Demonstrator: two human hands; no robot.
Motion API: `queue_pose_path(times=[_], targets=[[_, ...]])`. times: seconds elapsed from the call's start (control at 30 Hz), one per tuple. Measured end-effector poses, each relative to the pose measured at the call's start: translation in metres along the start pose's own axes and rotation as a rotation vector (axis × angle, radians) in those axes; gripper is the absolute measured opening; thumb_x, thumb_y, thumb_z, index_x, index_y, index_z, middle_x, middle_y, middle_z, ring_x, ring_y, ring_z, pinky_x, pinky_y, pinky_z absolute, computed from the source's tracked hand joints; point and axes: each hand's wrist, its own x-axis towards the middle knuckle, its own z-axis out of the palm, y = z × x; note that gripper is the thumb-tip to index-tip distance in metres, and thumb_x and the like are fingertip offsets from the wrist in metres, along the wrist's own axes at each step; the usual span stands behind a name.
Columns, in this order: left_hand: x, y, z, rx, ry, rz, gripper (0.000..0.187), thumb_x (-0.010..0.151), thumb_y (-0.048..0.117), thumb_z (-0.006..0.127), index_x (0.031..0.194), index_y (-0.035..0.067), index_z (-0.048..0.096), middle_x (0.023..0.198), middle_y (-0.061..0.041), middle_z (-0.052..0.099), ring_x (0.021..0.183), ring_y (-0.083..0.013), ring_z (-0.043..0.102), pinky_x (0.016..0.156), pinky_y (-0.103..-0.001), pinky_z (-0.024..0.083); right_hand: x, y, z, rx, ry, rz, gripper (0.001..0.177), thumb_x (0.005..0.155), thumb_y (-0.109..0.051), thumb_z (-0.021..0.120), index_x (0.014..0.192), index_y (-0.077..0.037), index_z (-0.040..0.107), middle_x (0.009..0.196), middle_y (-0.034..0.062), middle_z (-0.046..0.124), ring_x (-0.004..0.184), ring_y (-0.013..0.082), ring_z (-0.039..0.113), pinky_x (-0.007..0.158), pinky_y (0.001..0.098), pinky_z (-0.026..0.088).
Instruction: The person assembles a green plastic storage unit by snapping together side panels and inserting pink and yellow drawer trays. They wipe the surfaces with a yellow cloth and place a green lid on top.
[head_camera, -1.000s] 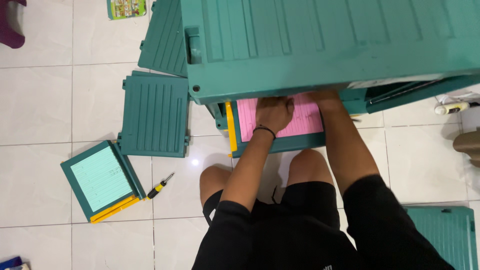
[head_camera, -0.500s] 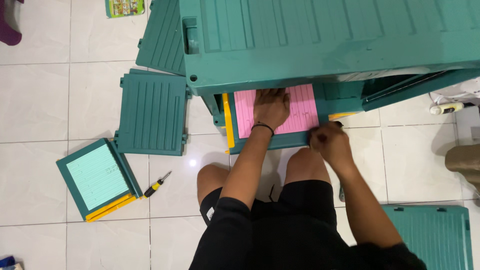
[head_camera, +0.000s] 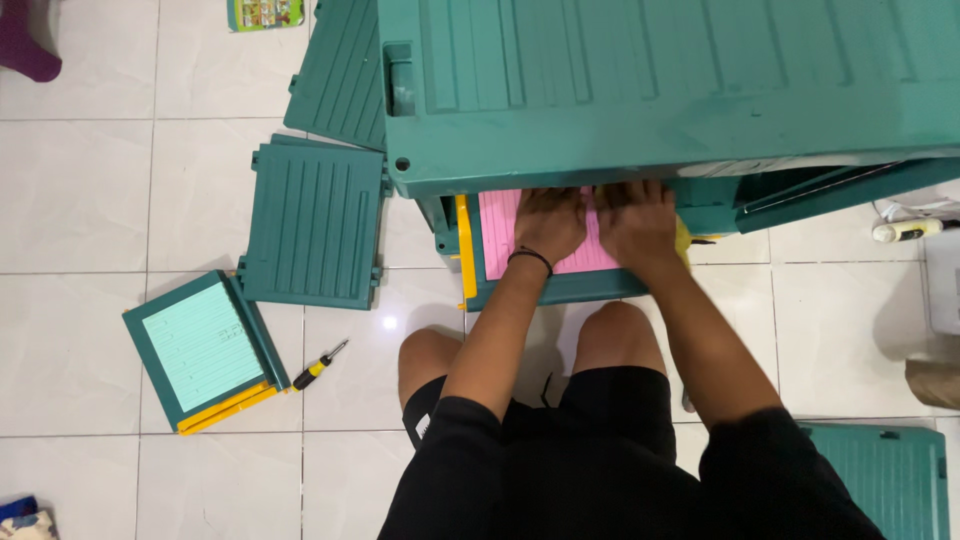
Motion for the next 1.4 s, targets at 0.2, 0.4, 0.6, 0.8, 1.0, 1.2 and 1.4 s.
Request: queue_pose_path(times=[0.2,0.4,0.6,0.8,1.0,1.2,1.4], targets=[[-0.001,-0.001,0.002,0.043,0.068,0.049,0.045,0.096,0.029,0.045,0.132,0.010,0.065,0.137,-0.012,0.062,0.134,-0.0310,0.048,0.119,-0.052,0.022,0.036,0.029,0.052,0.181,-0.087,-0.092,0.030,0.099,-0.027,0.064,0.117,-0.005,0.073,0.115,0.0208,0.071,0.109,0.0401,0.063,0.094,0.0563,0.046],[-0.001,0.002,0.001,0.034,0.092,0.004,0.042,0.100,0.026,0.044,0.131,0.007,0.065,0.138,-0.011,0.063,0.135,-0.0302,0.049,0.120,-0.049,0.025,0.000,0.009,-0.003,-0.071,-0.070,-0.029,0.050,0.072,-0.030,0.066,0.116,-0.009,0.077,0.118,0.0203,0.067,0.102,0.0409,0.060,0.083,0.0536,0.047],[-0.002,0.002,0.000,0.039,0.063,0.010,0.039,0.101,0.025,0.045,0.127,0.006,0.066,0.137,-0.009,0.063,0.135,-0.0299,0.049,0.120,-0.049,0.027,-0.083,-0.028,-0.092,0.358,-0.201,0.070,0.046,0.084,-0.010,0.064,0.130,-0.004,0.069,0.133,0.0114,0.061,0.111,0.0348,0.052,0.094,0.0466,0.044],[-0.003,-0.001,0.004,0.047,0.132,0.075,0.041,0.099,0.025,0.045,0.129,0.005,0.065,0.139,-0.011,0.061,0.135,-0.0306,0.048,0.119,-0.050,0.026,-0.067,-0.032,-0.079,0.228,-0.172,0.012,0.044,0.090,-0.016,0.066,0.133,-0.006,0.070,0.128,0.0102,0.060,0.113,0.0349,0.052,0.098,0.0469,0.042],[0.000,-0.005,0.009,0.035,0.095,0.060,0.039,0.098,0.024,0.047,0.127,0.008,0.068,0.134,-0.010,0.066,0.134,-0.0286,0.051,0.120,-0.049,0.028,0.000,-0.002,-0.005,-0.007,-0.294,0.005,0.033,0.094,-0.030,0.061,0.120,-0.012,0.071,0.126,0.0196,0.068,0.108,0.0369,0.060,0.093,0.0506,0.044],[0.002,-0.001,0.006,0.114,0.006,0.031,0.038,0.093,0.022,0.049,0.122,0.009,0.070,0.135,-0.010,0.065,0.135,-0.0292,0.049,0.121,-0.051,0.026,0.037,0.030,0.062,0.246,-0.152,-0.044,0.044,0.100,-0.034,0.059,0.131,-0.005,0.066,0.127,0.0211,0.067,0.117,0.0424,0.061,0.098,0.0577,0.046],[0.004,0.002,0.003,0.105,-0.023,-0.015,0.043,0.089,0.019,0.050,0.128,0.011,0.068,0.148,-0.008,0.056,0.144,-0.0288,0.039,0.125,-0.051,0.016,0.050,0.021,0.061,0.211,-0.242,0.087,0.045,0.092,-0.037,0.064,0.125,-0.007,0.069,0.124,0.0223,0.065,0.111,0.0457,0.058,0.092,0.0630,0.044]])
